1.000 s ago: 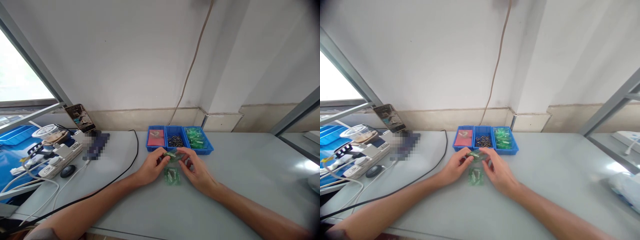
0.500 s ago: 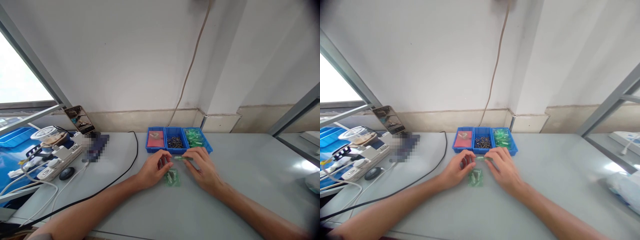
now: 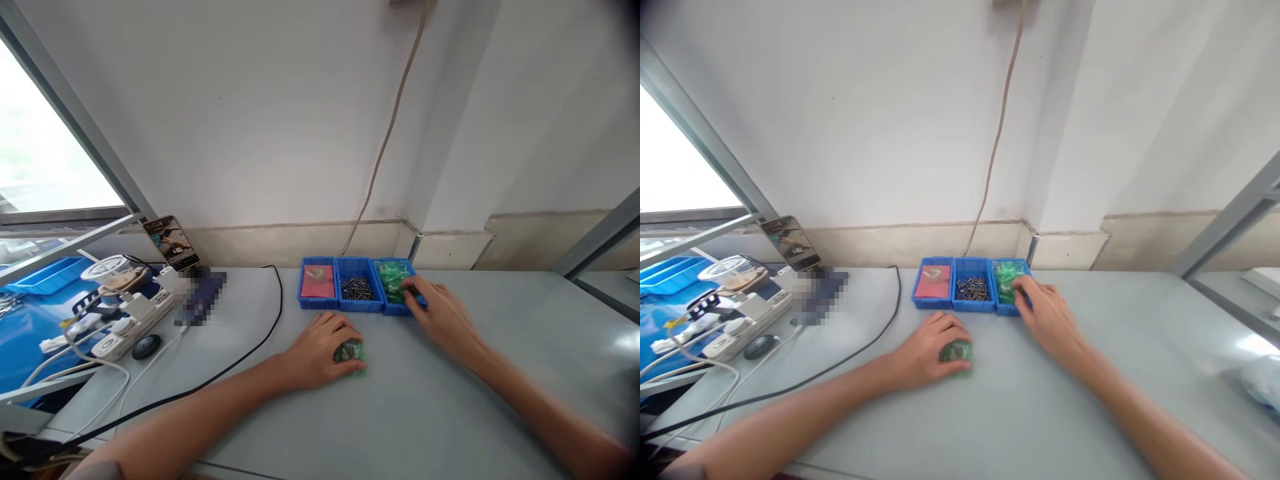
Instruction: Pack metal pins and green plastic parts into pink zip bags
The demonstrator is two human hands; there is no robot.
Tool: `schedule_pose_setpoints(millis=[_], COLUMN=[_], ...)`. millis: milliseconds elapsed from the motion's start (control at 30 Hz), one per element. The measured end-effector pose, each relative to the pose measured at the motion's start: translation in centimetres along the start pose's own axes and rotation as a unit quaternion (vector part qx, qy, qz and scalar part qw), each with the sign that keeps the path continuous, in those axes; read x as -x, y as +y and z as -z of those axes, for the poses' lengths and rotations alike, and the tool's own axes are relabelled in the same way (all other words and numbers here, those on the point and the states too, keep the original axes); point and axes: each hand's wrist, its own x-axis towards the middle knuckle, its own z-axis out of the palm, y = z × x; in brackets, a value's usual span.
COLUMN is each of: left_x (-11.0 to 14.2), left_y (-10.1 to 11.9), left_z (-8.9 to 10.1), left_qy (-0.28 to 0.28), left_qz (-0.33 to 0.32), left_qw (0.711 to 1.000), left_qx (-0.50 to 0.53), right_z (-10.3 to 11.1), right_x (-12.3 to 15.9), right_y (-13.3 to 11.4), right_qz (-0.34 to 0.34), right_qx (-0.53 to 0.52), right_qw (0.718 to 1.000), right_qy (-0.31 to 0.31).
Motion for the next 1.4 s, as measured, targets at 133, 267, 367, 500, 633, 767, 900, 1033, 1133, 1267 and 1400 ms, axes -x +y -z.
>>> schedule_pose_setpoints(millis=[133, 267, 367, 500, 633, 767, 900, 1033, 1133, 1267, 1400], left_x=[-0.1, -0.2, -0.2, -0.1, -0.2, -0.1, 0.0, 0.1, 0.0, 0.0, 0.1], left_y=[0.1, -0.1, -0.2, -0.3, -0.3, -0.4, -0.3, -0.1, 0.1, 0.2, 0.3], left_z=[0.1, 0.0, -0.1, -0.1, 0.1, 0.2, 0.2, 0.3, 0.4, 0.5, 0.5], left_qy=[0.001, 0.003, 0.008, 0.012, 0.012, 0.024, 0.042, 0.055, 0.068, 0.078, 0.102], left_qz=[0.012, 0.015, 0.017, 0.016, -0.008, -0.041, -0.047, -0.046, -0.053, -0.059, -0.051], left_qw=[1.000, 1.000, 1.000, 1.000, 0.999, 0.996, 0.994, 0.993, 0.992, 0.991, 0.990], left_qx=[-0.008, -0.002, 0.004, 0.012, 0.039, 0.069, 0.090, 0.092, 0.093, 0.092, 0.087], right_z=[-0.6, -0.7, -0.8, -0.9, -1.0, -0.9, -1.2, -1.2, -0.7, -0.3, -0.3], right_x=[0.1, 0.3, 0.3, 0.3, 0.2, 0.2, 0.3, 0.3, 0.2, 0.1, 0.1], right_y=[0.2, -0.3, -0.6, -0.4, -0.3, -0.5, -0.6, -0.7, -0.9, -1.4, -1.5], right_qz=[0.014, 0.046, 0.062, 0.095, 0.114, 0.113, 0.132, 0.128, 0.134, 0.152, 0.155], right_qx=[0.019, 0.065, 0.091, 0.109, 0.115, 0.126, 0.122, 0.120, 0.098, 0.071, 0.056], right_qw=[0.999, 0.997, 0.994, 0.989, 0.987, 0.985, 0.983, 0.983, 0.983, 0.982, 0.981], right_qy=[-0.021, -0.011, 0.018, 0.026, 0.015, 0.041, 0.033, 0.048, 0.080, 0.088, 0.099])
